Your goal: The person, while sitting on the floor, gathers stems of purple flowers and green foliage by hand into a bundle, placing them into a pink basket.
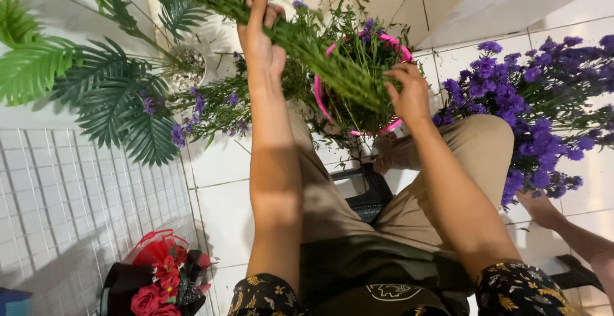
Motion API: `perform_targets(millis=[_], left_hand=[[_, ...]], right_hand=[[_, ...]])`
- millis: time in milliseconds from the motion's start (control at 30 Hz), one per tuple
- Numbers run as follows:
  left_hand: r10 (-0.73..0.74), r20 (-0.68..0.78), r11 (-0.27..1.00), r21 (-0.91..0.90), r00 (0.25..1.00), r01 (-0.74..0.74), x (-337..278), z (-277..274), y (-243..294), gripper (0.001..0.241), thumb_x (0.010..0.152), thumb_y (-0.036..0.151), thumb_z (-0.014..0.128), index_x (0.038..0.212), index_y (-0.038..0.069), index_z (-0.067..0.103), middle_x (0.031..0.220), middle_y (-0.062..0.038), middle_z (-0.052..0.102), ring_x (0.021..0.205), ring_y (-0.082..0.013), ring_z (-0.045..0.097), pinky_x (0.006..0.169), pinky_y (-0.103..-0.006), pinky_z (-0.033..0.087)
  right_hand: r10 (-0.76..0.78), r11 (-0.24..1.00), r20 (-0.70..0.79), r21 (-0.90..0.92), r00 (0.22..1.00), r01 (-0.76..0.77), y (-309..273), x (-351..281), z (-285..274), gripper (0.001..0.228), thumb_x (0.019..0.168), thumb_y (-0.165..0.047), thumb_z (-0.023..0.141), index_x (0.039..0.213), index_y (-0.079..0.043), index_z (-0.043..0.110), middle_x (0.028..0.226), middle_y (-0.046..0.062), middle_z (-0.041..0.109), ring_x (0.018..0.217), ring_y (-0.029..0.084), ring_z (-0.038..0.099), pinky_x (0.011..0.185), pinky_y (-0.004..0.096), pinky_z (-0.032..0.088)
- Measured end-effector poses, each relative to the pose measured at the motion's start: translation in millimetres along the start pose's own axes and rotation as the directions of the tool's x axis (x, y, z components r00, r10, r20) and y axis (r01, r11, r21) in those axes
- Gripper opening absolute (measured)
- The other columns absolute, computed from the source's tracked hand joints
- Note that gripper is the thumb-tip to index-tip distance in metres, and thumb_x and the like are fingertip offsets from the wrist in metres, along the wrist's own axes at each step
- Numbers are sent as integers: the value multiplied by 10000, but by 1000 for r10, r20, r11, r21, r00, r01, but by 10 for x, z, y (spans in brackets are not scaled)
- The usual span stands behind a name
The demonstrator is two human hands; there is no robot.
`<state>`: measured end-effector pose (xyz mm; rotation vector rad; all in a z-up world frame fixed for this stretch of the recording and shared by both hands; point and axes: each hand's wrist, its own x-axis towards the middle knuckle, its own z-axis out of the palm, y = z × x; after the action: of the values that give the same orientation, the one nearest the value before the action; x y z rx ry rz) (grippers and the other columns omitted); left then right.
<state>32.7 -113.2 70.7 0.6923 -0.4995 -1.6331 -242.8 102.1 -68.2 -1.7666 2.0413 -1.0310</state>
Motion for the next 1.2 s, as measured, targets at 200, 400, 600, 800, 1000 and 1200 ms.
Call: perform_targets(millis=[200,400,600,800,1000,1200], left_hand=[[-60,-6,992,-109,998,60,-74,-339,-265,399,886,207,916,1194,-3,776,587,22,540,669,-181,670,772,-333,607],[82,-108,990,-109,991,-94,126,-621,-368,307,880,160,937,1105,32,771,1124,-124,825,663,-126,638,684,-330,617],[23,-202,983,-172,979,-59,165,-815,-87,474,910,219,897,1289,-39,777,1057,-28,706,710,-103,622,671,-288,590],[63,-253,987,-124,965,-97,220,-1051,-53,570,868,289,915,1351,24,770,950,14,679,718,-92,599,703,-280,554],[63,-225,995,-64,972,-79,219,-1096,-135,590,925,294,869,1432,29,727,1212,-18,751,779,-110,601,796,-284,528],[85,-278,983,-134,957,-126,245,-1112,-103,595,818,305,962,1325,53,781,1050,103,686,689,-70,589,655,-259,528]], right_hand=[[15,952,245,292,970,-88,-661,7,17,289,1088,-330,654,1317,-171,728,1452,125,654,1369,323,584,1243,574,453],[-131,948,249,315,960,48,-418,-154,369,204,1095,-208,719,1119,-13,772,1177,148,673,1176,337,641,1014,496,539],[62,984,443,124,894,-130,-430,-114,69,189,1080,-230,698,1139,-64,765,1480,190,605,1417,389,572,1269,605,456],[35,975,248,202,968,-87,-150,-136,87,187,1124,-223,647,1098,-41,683,1418,193,608,1367,389,590,1216,617,467],[-23,994,450,109,893,-30,-487,-58,-79,223,1006,-139,763,1219,-177,819,1709,154,483,1500,394,464,1304,676,342],[31,999,476,24,879,-48,-382,-75,-95,157,1034,-242,723,1117,-142,811,1681,165,497,1590,442,348,1335,723,216]])
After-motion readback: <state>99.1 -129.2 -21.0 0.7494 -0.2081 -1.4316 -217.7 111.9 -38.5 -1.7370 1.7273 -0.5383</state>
